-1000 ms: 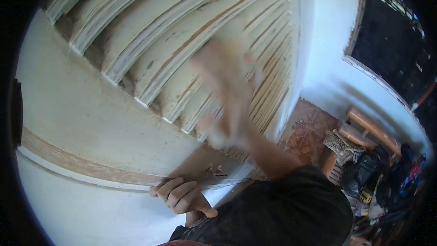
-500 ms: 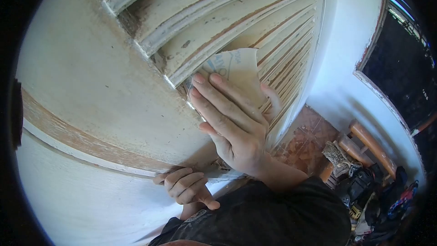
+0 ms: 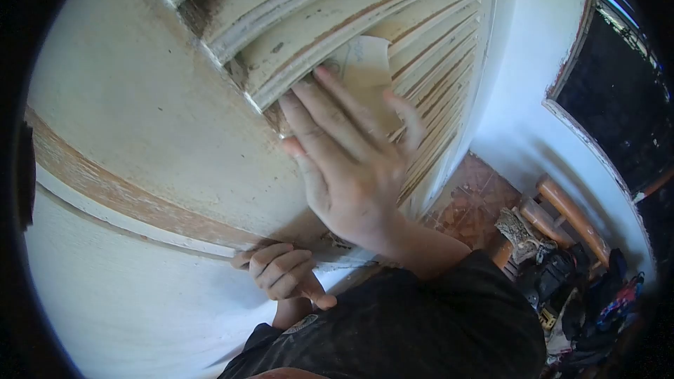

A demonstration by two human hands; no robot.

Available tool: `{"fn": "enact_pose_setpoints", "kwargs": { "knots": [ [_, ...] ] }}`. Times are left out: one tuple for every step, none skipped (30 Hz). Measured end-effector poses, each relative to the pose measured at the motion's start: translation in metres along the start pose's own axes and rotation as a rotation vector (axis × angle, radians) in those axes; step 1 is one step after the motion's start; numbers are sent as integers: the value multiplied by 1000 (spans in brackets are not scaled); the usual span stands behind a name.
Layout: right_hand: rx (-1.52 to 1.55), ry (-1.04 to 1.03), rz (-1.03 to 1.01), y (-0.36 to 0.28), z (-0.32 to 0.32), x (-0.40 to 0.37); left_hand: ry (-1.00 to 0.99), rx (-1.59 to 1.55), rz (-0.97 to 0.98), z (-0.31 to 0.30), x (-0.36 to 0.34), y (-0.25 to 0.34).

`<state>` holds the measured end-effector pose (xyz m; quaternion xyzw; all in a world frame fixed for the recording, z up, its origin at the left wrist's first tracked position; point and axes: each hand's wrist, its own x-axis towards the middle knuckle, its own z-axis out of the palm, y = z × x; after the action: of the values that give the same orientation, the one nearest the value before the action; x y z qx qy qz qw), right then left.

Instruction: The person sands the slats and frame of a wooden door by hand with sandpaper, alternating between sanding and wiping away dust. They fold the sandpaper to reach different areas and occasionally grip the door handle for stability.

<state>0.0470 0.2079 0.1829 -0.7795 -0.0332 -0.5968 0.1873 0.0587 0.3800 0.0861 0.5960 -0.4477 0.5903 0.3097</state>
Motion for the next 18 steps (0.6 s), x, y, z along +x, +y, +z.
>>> {"fn": "enact_pose_setpoints", "kwargs": {
  "knots": [
    [5, -1, -10, -4, -3, -1, -4, -3, -6, -1, 0, 2],
    [42, -93, 51, -8, -18, -7, -4, 10, -16, 0, 0, 2],
    [41, -92, 45, -4, -28, -18, 0, 26, -22, 1, 0, 3],
    [166, -152, -11, 3, -35, -31, 4, 27, -21, 2, 0, 2],
    [291, -210, -63, 10, -39, -42, 8, 29, -18, 3, -1, 2],
    [291, -208, -60, 16, -40, -50, 8, 29, -17, 2, -1, 2],
    [319, -100, 33, 21, -40, -59, 4, 25, -16, 0, -2, 2],
    [344, 9, 124, 26, -41, -66, -5, 33, -23, 0, -1, 2],
    [338, 9, 126, 31, -45, -73, -13, 41, -31, 0, -1, 3],
    [398, 58, 271, 35, -49, -81, -13, 36, -34, 0, -2, 3],
    [458, 106, 416, 38, -53, -85, -19, 54, -38, 0, -3, 4],
    [455, 105, 419, 40, -55, -86, -27, 73, -41, 0, -3, 4],
    [469, 160, 471, 42, -57, -86, -31, 73, -45, -1, -3, 3],
    [485, 213, 521, 44, -59, -87, -35, 66, -39, -1, -2, 2],
    [489, 203, 522, 46, -63, -89, -37, 63, -35, 0, -1, 2],
    [474, 158, 525, 47, -69, -92, -84, 73, -60, -1, 5, 5],
    [464, 111, 523, 48, -74, -95, -81, 91, -68, -2, 12, 10],
    [480, 95, 511, 49, -74, -96, -100, 75, -100, -3, 19, 15]
  ]
}}
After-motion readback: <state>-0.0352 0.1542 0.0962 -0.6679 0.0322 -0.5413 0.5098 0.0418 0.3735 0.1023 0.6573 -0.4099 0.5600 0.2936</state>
